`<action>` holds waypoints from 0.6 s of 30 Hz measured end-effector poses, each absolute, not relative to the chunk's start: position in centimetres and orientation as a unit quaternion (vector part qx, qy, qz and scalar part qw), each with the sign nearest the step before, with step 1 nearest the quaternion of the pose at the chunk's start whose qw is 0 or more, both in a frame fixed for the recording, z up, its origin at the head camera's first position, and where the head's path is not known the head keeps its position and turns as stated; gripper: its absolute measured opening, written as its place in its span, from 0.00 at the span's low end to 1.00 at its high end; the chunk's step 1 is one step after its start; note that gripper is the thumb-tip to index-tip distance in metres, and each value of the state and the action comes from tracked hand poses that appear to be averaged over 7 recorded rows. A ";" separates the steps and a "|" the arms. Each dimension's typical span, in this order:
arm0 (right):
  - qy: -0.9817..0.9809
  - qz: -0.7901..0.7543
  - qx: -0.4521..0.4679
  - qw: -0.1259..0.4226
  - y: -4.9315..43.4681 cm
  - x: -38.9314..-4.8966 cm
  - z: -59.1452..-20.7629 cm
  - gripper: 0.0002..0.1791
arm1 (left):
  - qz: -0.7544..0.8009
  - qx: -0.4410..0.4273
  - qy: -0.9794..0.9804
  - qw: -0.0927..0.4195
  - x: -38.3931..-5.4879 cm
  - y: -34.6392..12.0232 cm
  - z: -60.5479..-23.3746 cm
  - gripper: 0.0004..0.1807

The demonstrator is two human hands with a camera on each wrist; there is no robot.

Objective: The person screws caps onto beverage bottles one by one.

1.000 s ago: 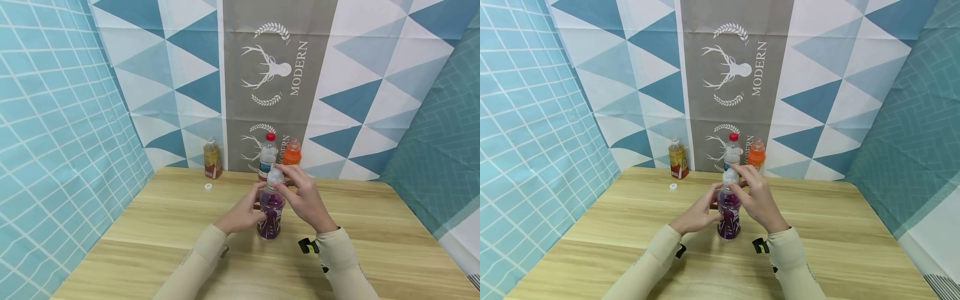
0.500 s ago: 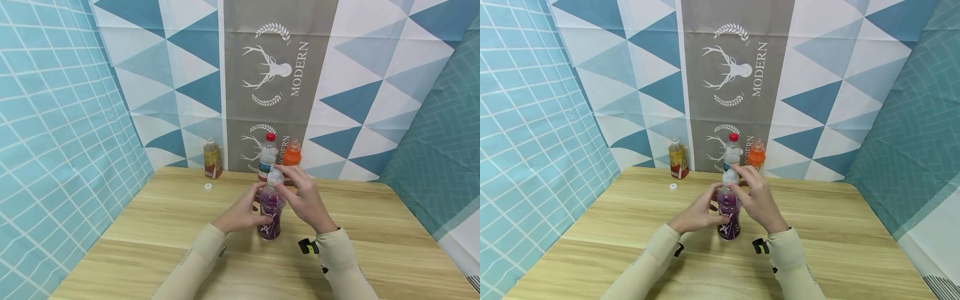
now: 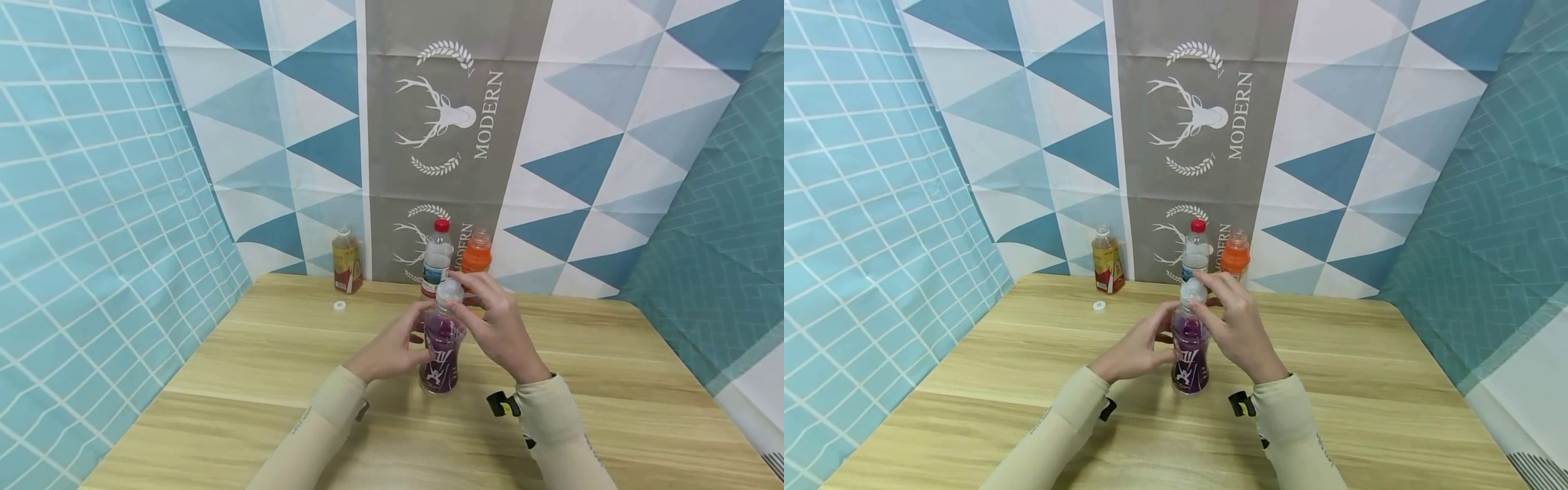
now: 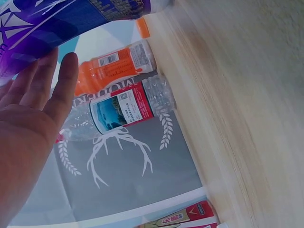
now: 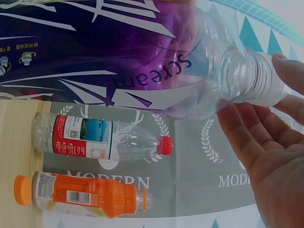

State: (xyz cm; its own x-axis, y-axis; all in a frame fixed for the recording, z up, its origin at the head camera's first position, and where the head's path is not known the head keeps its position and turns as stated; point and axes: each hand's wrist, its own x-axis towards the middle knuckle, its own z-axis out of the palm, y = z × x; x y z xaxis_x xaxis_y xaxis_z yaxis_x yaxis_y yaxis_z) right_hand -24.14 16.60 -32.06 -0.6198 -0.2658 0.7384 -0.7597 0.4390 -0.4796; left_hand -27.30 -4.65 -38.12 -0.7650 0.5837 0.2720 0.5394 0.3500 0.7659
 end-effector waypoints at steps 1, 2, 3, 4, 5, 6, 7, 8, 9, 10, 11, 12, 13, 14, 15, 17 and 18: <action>-0.796 0.420 0.322 0.294 16.6 -24.1 -32.1 0.26 | 0.453 0.341 0.823 0.024 -27.3 -4.7 -38.1 0.47; -0.797 0.419 0.322 0.294 16.6 -24.1 -32.1 0.26 | 0.451 0.340 0.825 0.025 -27.3 -4.7 -38.2 0.46; -0.797 0.418 0.322 0.294 16.6 -24.1 -32.2 0.26 | 0.451 0.338 0.826 0.027 -27.3 -4.7 -38.2 0.46; -0.797 0.418 0.322 0.293 16.6 -24.1 -32.2 0.26 | 0.451 0.336 0.826 0.029 -27.3 -4.7 -38.2 0.45; -0.798 0.417 0.322 0.294 16.6 -24.1 -32.2 0.26 | 0.451 0.335 0.827 0.030 -27.3 -4.7 -38.2 0.45; -0.797 0.417 0.322 0.294 16.6 -24.1 -32.2 0.26 | 0.452 0.334 0.826 0.032 -27.3 -4.7 -38.2 0.45; -0.797 0.417 0.322 0.294 16.6 -24.1 -32.2 0.26 | 0.454 0.334 0.826 0.033 -27.4 -4.6 -38.2 0.45; -0.797 0.418 0.322 0.294 16.6 -24.1 -32.2 0.26 | 0.457 0.333 0.824 0.035 -27.4 -4.6 -38.2 0.44; -0.797 0.418 0.322 0.295 16.6 -24.1 -32.2 0.27 | 0.458 0.332 0.824 0.036 -27.4 -4.7 -38.2 0.44; -0.796 0.418 0.323 0.295 16.6 -24.1 -32.2 0.26 | 0.461 0.330 0.823 0.038 -27.5 -4.7 -38.2 0.44; -0.796 0.418 0.323 0.295 16.6 -24.1 -32.2 0.26 | 0.462 0.330 0.822 0.040 -27.5 -4.7 -38.1 0.44; -0.796 0.418 0.323 0.294 16.6 -24.1 -32.2 0.26 | 0.464 0.329 0.821 0.043 -27.5 -4.7 -38.1 0.44; -0.797 0.418 0.323 0.294 16.6 -24.1 -32.2 0.26 | 0.466 0.328 0.821 0.044 -27.5 -4.7 -38.1 0.45; -0.797 0.418 0.323 0.293 16.6 -24.1 -32.1 0.26 | 0.465 0.329 0.821 0.044 -27.5 -4.8 -38.0 0.45; -0.797 0.418 0.322 0.293 16.6 -24.0 -32.1 0.26 | 0.461 0.330 0.822 0.043 -27.5 -4.8 -38.0 0.46; -0.798 0.418 0.322 0.291 16.6 -24.0 -32.1 0.26 | 0.452 0.331 0.827 0.040 -27.4 -4.9 -37.9 0.48; -0.798 0.418 0.322 0.291 16.6 -24.0 -32.0 0.26 | 0.450 0.332 0.828 0.038 -27.4 -5.0 -37.8 0.49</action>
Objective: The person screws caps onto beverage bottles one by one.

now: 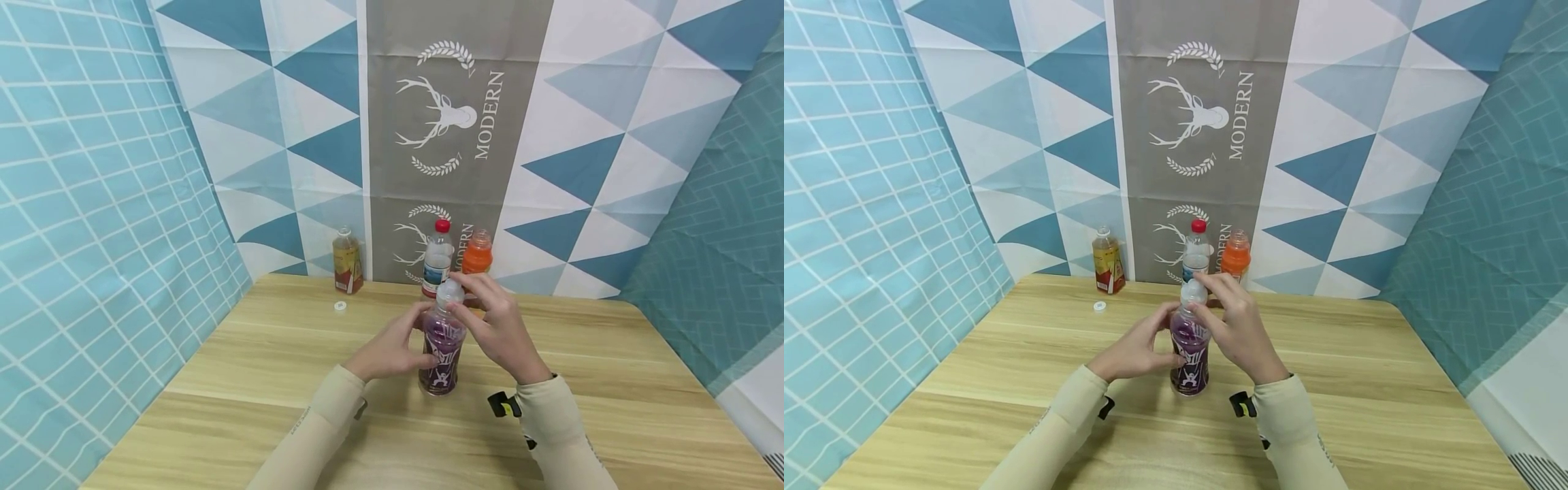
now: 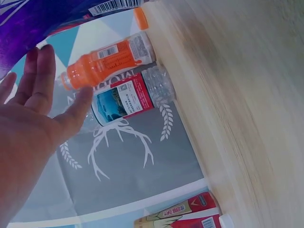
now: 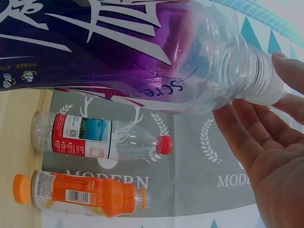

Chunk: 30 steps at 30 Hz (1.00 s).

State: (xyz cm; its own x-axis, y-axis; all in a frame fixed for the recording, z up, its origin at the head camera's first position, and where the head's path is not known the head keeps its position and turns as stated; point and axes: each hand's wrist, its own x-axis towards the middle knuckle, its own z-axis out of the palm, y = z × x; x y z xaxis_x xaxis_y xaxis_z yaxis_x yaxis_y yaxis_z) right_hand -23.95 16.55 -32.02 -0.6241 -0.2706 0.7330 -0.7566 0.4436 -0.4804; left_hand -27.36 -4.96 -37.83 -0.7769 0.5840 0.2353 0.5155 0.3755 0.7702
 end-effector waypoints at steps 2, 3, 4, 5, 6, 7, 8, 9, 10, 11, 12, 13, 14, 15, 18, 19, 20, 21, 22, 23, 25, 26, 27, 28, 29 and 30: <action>-0.799 0.417 0.322 0.291 16.5 -24.0 -32.0 0.26 | 0.447 0.336 0.829 0.034 -27.3 -5.0 -37.7 0.50; -0.799 0.416 0.322 0.291 16.5 -24.0 -31.9 0.26 | 0.448 0.337 0.827 0.034 -27.3 -5.1 -37.7 0.51; -0.799 0.416 0.322 0.291 16.5 -24.0 -31.9 0.26 | 0.453 0.340 0.824 0.035 -27.3 -5.1 -37.6 0.51; -0.799 0.415 0.322 0.291 16.5 -24.0 -31.9 0.26 | 0.458 0.343 0.820 0.035 -27.3 -5.0 -37.6 0.50; -0.799 0.415 0.323 0.291 16.5 -24.0 -31.9 0.27 | 0.463 0.346 0.815 0.035 -27.4 -5.0 -37.6 0.50; -0.799 0.415 0.323 0.291 16.5 -24.0 -31.9 0.27 | 0.466 0.348 0.813 0.034 -27.4 -5.1 -37.6 0.49; -0.798 0.416 0.324 0.291 16.5 -24.0 -31.9 0.27 | 0.468 0.348 0.812 0.035 -27.4 -5.1 -37.6 0.49; -0.798 0.416 0.325 0.291 16.5 -24.0 -31.9 0.27 | 0.470 0.349 0.810 0.035 -27.4 -5.1 -37.6 0.48; -0.798 0.415 0.325 0.292 16.5 -24.0 -31.9 0.27 | 0.470 0.349 0.810 0.035 -27.5 -5.1 -37.6 0.48; -0.797 0.416 0.327 0.292 16.5 -24.0 -32.0 0.27 | 0.468 0.347 0.812 0.035 -27.5 -5.1 -37.6 0.48; -0.797 0.415 0.327 0.293 16.5 -24.0 -32.0 0.27 | 0.467 0.345 0.813 0.034 -27.5 -5.1 -37.6 0.48; -0.797 0.415 0.327 0.293 16.5 -24.0 -32.0 0.27 | 0.464 0.344 0.816 0.033 -27.4 -5.1 -37.6 0.49; -0.797 0.414 0.327 0.293 16.5 -24.0 -32.0 0.27 | 0.462 0.344 0.817 0.032 -27.5 -5.1 -37.7 0.49; -0.798 0.414 0.327 0.293 16.5 -24.0 -32.0 0.27 | 0.458 0.345 0.819 0.029 -27.5 -5.1 -37.8 0.50; -0.799 0.414 0.325 0.291 16.5 -24.0 -32.0 0.27 | 0.448 0.346 0.824 0.021 -27.5 -5.1 -37.8 0.52; -0.799 0.414 0.326 0.291 16.5 -24.0 -32.0 0.27 | 0.447 0.348 0.824 0.021 -27.5 -5.1 -37.8 0.53; -0.799 0.414 0.326 0.291 16.5 -24.0 -32.0 0.27 | 0.448 0.349 0.823 0.022 -27.5 -5.1 -37.8 0.53; -0.799 0.414 0.327 0.291 16.6 -24.0 -32.0 0.27 | 0.450 0.350 0.821 0.024 -27.5 -5.1 -37.8 0.53; -0.798 0.414 0.327 0.291 16.6 -24.1 -32.0 0.27 | 0.452 0.351 0.820 0.027 -27.5 -5.1 -37.7 0.53; -0.798 0.414 0.327 0.292 16.6 -24.1 -32.0 0.27 | 0.454 0.352 0.818 0.029 -27.4 -5.0 -37.7 0.53; -0.797 0.413 0.328 0.294 16.6 -24.0 -32.0 0.27 | 0.458 0.354 0.815 0.033 -27.4 -5.0 -37.7 0.53; -0.797 0.412 0.328 0.295 16.6 -24.0 -31.9 0.27 | 0.457 0.353 0.816 0.033 -27.4 -5.0 -37.7 0.52; -0.797 0.412 0.328 0.296 16.6 -24.0 -31.9 0.27 | 0.455 0.352 0.817 0.032 -27.4 -5.0 -37.7 0.52; -0.797 0.412 0.328 0.296 16.6 -24.0 -31.9 0.27 | 0.453 0.350 0.819 0.033 -27.4 -5.0 -37.7 0.51; -0.797 0.412 0.327 0.296 16.6 -24.0 -31.9 0.27 | 0.452 0.347 0.821 0.034 -27.4 -5.0 -37.7 0.51; -0.797 0.413 0.327 0.296 16.6 -24.0 -31.9 0.27 | 0.451 0.344 0.822 0.035 -27.4 -5.0 -37.7 0.50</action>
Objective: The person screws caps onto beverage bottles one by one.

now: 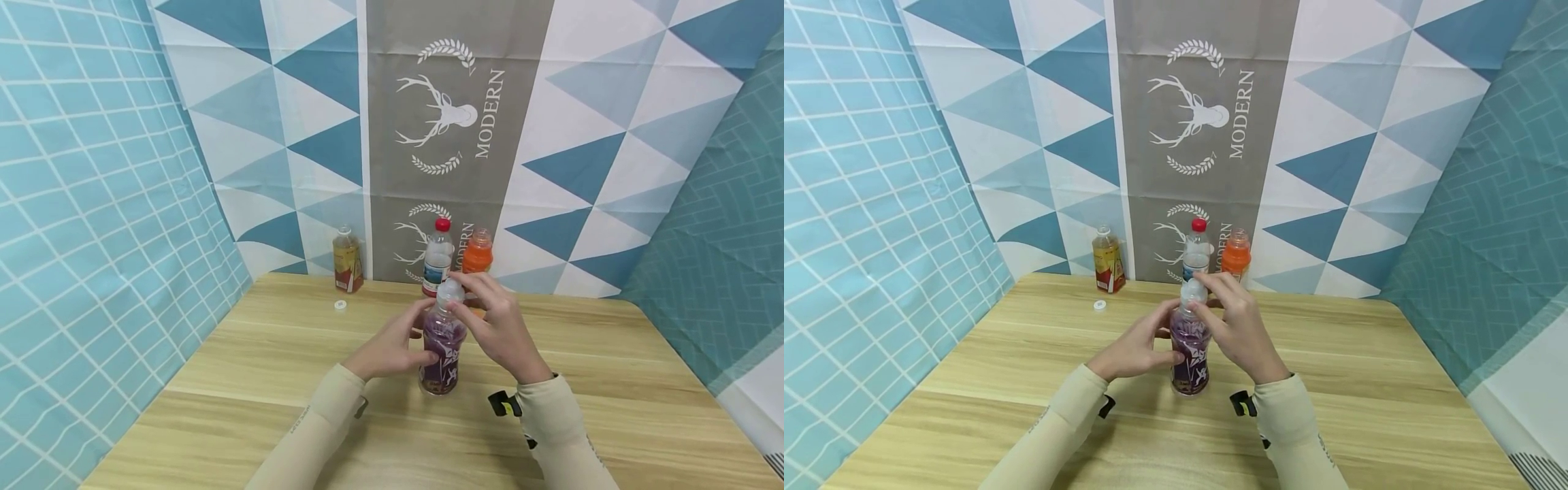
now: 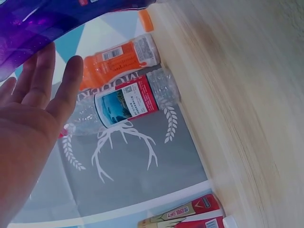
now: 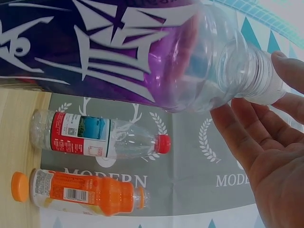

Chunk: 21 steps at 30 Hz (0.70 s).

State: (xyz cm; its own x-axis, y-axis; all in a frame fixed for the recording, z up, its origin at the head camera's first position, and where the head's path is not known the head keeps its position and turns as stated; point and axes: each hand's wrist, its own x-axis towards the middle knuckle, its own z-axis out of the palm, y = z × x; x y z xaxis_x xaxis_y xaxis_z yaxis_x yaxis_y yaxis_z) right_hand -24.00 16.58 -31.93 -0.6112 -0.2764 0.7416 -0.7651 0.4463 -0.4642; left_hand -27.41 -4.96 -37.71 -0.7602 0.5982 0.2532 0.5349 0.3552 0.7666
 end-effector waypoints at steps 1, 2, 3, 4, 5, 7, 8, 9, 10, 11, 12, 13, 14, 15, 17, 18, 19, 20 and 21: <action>-0.798 0.413 0.326 0.295 16.6 -24.0 -31.9 0.27 | 0.451 0.342 0.824 0.036 -27.4 -4.9 -37.7 0.50; -0.798 0.413 0.325 0.295 16.6 -24.0 -31.9 0.27 | 0.451 0.341 0.824 0.036 -27.4 -4.9 -37.8 0.50; -0.798 0.413 0.325 0.295 16.6 -24.0 -31.9 0.27 | 0.452 0.341 0.824 0.036 -27.4 -4.9 -37.8 0.50; -0.798 0.412 0.325 0.295 16.6 -24.0 -31.9 0.27 | 0.452 0.341 0.823 0.035 -27.4 -4.9 -37.8 0.50; -0.799 0.412 0.325 0.295 16.6 -24.0 -31.9 0.27 | 0.454 0.342 0.822 0.035 -27.4 -4.9 -37.9 0.50; -0.800 0.410 0.324 0.295 16.6 -24.0 -31.9 0.27 | 0.452 0.345 0.822 0.031 -27.4 -4.8 -37.9 0.51; -0.800 0.410 0.324 0.295 16.6 -24.0 -31.9 0.27 | 0.450 0.347 0.823 0.029 -27.4 -4.8 -38.0 0.51; -0.800 0.409 0.325 0.296 16.6 -24.0 -31.9 0.27 | 0.448 0.348 0.823 0.028 -27.4 -4.8 -38.0 0.52; -0.800 0.408 0.325 0.296 16.6 -24.0 -31.9 0.27 | 0.447 0.348 0.823 0.029 -27.4 -4.8 -38.0 0.52; -0.800 0.408 0.325 0.296 16.6 -24.0 -31.9 0.27 | 0.449 0.348 0.823 0.030 -27.4 -4.8 -37.9 0.52; -0.800 0.407 0.325 0.297 16.6 -24.0 -31.9 0.27 | 0.449 0.349 0.822 0.031 -27.3 -4.8 -37.9 0.52; -0.800 0.407 0.325 0.298 16.6 -24.0 -31.9 0.28 | 0.449 0.349 0.822 0.033 -27.3 -4.7 -37.9 0.52; -0.800 0.406 0.326 0.298 16.6 -24.0 -32.0 0.28 | 0.452 0.348 0.821 0.036 -27.3 -4.7 -37.8 0.52; -0.800 0.406 0.326 0.298 16.6 -24.1 -32.0 0.28 | 0.456 0.346 0.819 0.040 -27.3 -4.7 -37.8 0.52; -0.800 0.407 0.326 0.298 16.6 -24.1 -32.0 0.28 | 0.458 0.343 0.819 0.043 -27.3 -4.7 -37.7 0.52; -0.800 0.407 0.326 0.298 16.6 -24.1 -32.0 0.28 | 0.458 0.343 0.819 0.044 -27.3 -4.7 -37.7 0.52; -0.800 0.407 0.326 0.297 16.5 -24.1 -32.0 0.28 | 0.459 0.341 0.819 0.045 -27.3 -4.7 -37.7 0.52; -0.800 0.407 0.326 0.297 16.5 -24.1 -32.0 0.27 | 0.460 0.340 0.819 0.045 -27.4 -4.7 -37.8 0.52; -0.800 0.407 0.326 0.296 16.5 -24.1 -32.0 0.27 | 0.462 0.341 0.818 0.045 -27.4 -4.6 -37.8 0.52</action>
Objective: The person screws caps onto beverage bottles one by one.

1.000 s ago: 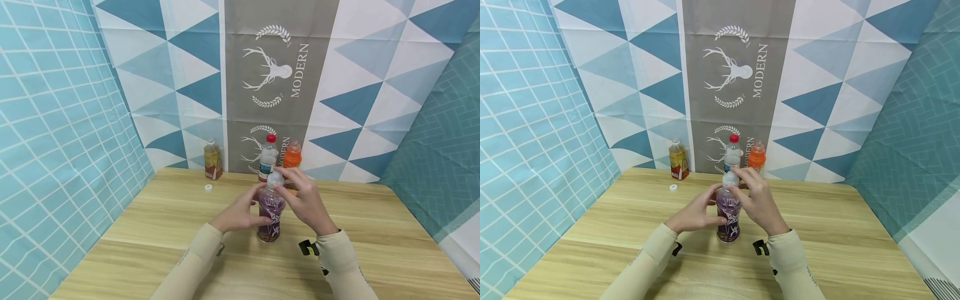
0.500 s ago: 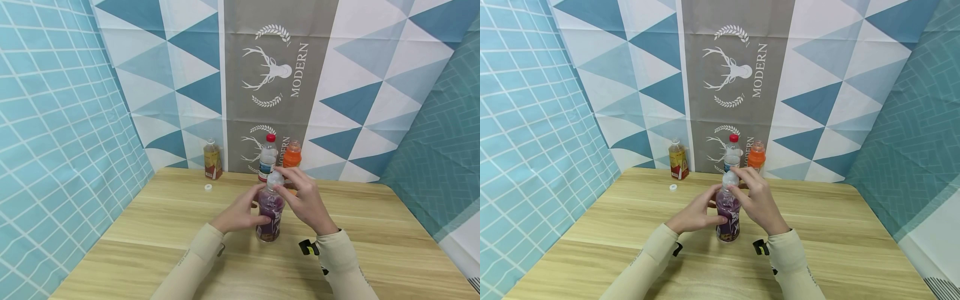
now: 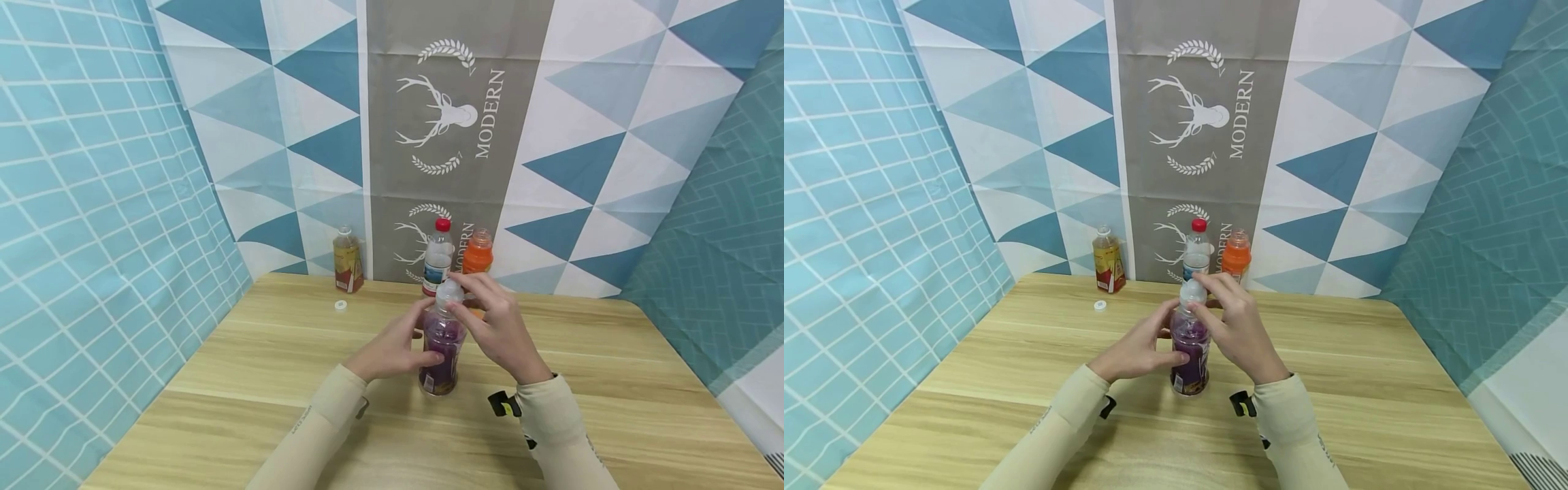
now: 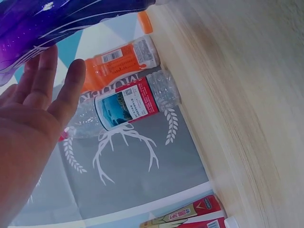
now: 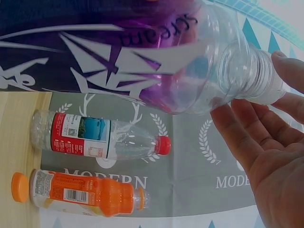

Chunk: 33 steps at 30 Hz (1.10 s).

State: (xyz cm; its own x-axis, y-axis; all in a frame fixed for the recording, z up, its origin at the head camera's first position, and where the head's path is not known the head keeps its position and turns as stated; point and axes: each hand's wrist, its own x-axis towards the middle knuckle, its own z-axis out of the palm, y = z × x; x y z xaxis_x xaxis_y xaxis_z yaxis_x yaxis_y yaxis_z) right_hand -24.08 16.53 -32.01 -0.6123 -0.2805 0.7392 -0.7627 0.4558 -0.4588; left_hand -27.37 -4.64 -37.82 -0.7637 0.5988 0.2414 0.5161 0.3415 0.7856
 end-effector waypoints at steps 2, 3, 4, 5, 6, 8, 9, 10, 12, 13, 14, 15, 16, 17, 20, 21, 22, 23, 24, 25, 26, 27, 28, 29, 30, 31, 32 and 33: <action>-0.801 0.407 0.326 0.295 16.5 -24.1 -32.0 0.27 | 0.462 0.344 0.816 0.040 -27.4 -4.6 -37.9 0.51; -0.801 0.406 0.326 0.295 16.5 -24.1 -32.0 0.27 | 0.462 0.347 0.815 0.038 -27.5 -4.6 -38.0 0.51; -0.801 0.406 0.326 0.295 16.5 -24.1 -32.0 0.27 | 0.461 0.348 0.815 0.034 -27.5 -4.5 -38.1 0.51; -0.801 0.406 0.326 0.295 16.5 -24.0 -32.0 0.27 | 0.460 0.351 0.815 0.032 -27.6 -4.5 -38.2 0.51; -0.801 0.406 0.325 0.295 16.5 -24.0 -32.0 0.27 | 0.458 0.352 0.815 0.028 -27.6 -4.5 -38.3 0.51; -0.802 0.405 0.325 0.296 16.5 -24.0 -32.0 0.27 | 0.454 0.352 0.818 0.026 -27.7 -4.5 -38.3 0.53; -0.802 0.405 0.324 0.297 16.5 -24.0 -32.0 0.27 | 0.454 0.350 0.819 0.029 -27.6 -4.5 -38.3 0.54; -0.802 0.405 0.324 0.297 16.4 -24.0 -32.0 0.27 | 0.455 0.346 0.820 0.032 -27.6 -4.5 -38.3 0.55; -0.802 0.405 0.323 0.297 16.4 -24.0 -32.0 0.27 | 0.460 0.338 0.820 0.043 -27.4 -4.5 -38.1 0.56; -0.802 0.405 0.323 0.297 16.4 -24.0 -32.0 0.27 | 0.463 0.334 0.819 0.049 -27.3 -4.5 -38.0 0.56; -0.802 0.405 0.322 0.297 16.4 -24.0 -32.0 0.27 | 0.468 0.330 0.818 0.054 -27.3 -4.6 -37.9 0.56; -0.803 0.405 0.322 0.296 16.4 -24.0 -32.0 0.27 | 0.470 0.327 0.818 0.059 -27.2 -4.5 -37.8 0.57; -0.803 0.405 0.322 0.296 16.4 -24.0 -32.0 0.27 | 0.471 0.325 0.818 0.061 -27.2 -4.5 -37.8 0.57; -0.803 0.405 0.322 0.296 16.5 -24.0 -32.0 0.27 | 0.471 0.323 0.818 0.062 -27.1 -4.5 -37.7 0.57; -0.803 0.405 0.323 0.296 16.5 -24.0 -32.0 0.27 | 0.467 0.329 0.819 0.054 -27.2 -4.5 -37.8 0.56; -0.802 0.406 0.323 0.296 16.5 -24.0 -32.0 0.27 | 0.464 0.332 0.820 0.048 -27.2 -4.4 -37.9 0.56; -0.802 0.407 0.324 0.295 16.5 -24.0 -32.0 0.27 | 0.461 0.336 0.821 0.042 -27.3 -4.4 -38.0 0.56; -0.801 0.408 0.324 0.295 16.5 -24.0 -32.1 0.27 | 0.457 0.339 0.821 0.036 -27.4 -4.4 -38.1 0.56; -0.801 0.409 0.324 0.294 16.5 -24.0 -32.1 0.26 | 0.454 0.343 0.822 0.031 -27.5 -4.3 -38.2 0.57; -0.800 0.409 0.324 0.294 16.5 -23.9 -32.1 0.26 | 0.452 0.345 0.822 0.028 -27.6 -4.3 -38.3 0.57; -0.800 0.410 0.324 0.294 16.5 -23.9 -32.1 0.26 | 0.450 0.346 0.823 0.029 -27.6 -4.3 -38.4 0.57; -0.800 0.410 0.325 0.294 16.5 -23.9 -32.1 0.26 | 0.450 0.345 0.823 0.033 -27.5 -4.3 -38.3 0.57; -0.799 0.410 0.325 0.295 16.6 -23.9 -32.1 0.26 | 0.453 0.344 0.822 0.039 -27.5 -4.3 -38.3 0.57; -0.799 0.410 0.326 0.296 16.6 -24.0 -32.0 0.26 | 0.456 0.342 0.820 0.045 -27.4 -4.3 -38.2 0.57; -0.798 0.410 0.327 0.297 16.6 -24.0 -32.0 0.26 | 0.459 0.342 0.818 0.049 -27.3 -4.3 -38.0 0.57; -0.798 0.409 0.327 0.299 16.6 -24.0 -32.0 0.26 | 0.463 0.341 0.816 0.054 -27.2 -4.4 -37.9 0.56; -0.797 0.409 0.328 0.299 16.6 -24.0 -32.0 0.26 | 0.466 0.340 0.815 0.058 -27.1 -4.4 -37.7 0.56; -0.796 0.409 0.329 0.301 16.6 -24.0 -31.9 0.27 | 0.469 0.339 0.813 0.060 -27.1 -4.4 -37.6 0.56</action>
State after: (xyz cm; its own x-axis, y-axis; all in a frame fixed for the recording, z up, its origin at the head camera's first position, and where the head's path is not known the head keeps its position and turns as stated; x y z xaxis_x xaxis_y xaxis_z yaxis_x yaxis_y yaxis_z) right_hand -24.01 16.58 -31.95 -0.6031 -0.2776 0.7478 -0.7694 0.4497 -0.4537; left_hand -27.05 -4.40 -37.63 -0.7627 0.6079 0.2207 0.4955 0.3300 0.8035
